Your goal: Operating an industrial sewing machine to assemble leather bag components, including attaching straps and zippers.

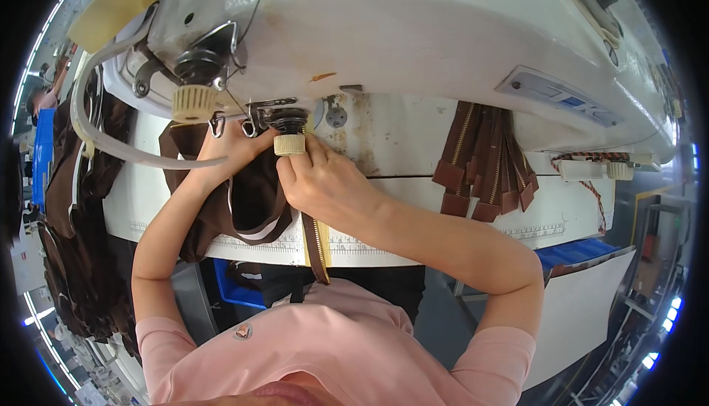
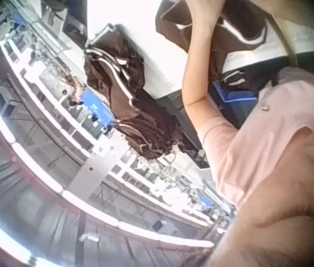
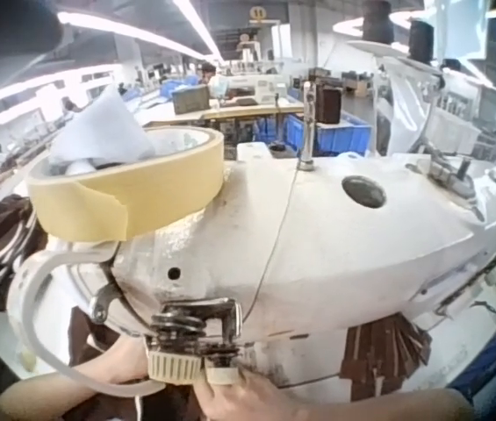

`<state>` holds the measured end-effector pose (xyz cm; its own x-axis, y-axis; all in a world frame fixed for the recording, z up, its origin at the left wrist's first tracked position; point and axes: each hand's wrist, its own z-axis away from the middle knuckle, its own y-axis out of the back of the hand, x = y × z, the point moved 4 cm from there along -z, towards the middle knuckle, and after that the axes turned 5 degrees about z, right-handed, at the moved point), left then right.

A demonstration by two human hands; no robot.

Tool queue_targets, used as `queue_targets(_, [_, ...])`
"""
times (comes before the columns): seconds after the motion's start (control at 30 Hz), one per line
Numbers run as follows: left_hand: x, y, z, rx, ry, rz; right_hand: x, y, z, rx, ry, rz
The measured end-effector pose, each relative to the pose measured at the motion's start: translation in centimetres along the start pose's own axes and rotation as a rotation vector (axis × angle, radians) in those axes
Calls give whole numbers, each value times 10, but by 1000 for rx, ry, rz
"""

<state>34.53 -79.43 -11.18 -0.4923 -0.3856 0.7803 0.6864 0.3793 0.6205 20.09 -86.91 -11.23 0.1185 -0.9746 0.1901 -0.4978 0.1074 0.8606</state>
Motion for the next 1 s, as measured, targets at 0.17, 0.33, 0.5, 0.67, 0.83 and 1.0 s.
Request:
queue_targets(0.17, [-3,-2,3,20,-94,-1,-1,2,-2,1,-28,-50])
queue_targets(0.33, [0,-3,3,41,-266,-159,-2,2,-2,-18,-64,-67])
queue_targets(0.5, [3,0,5,110,-404,-215,-2,3,-3,5,-94,-66])
queue_targets(0.67, [1,0,6,144,-471,-212,-2,1,-4,9,-90,-53])
queue_targets(0.83, [4,-3,4,104,-403,-199,0,1,-2,-1,-102,-61])
queue_targets(1.0, [0,-2,6,177,-559,-221,-4,-2,-5,-17,-103,-74])
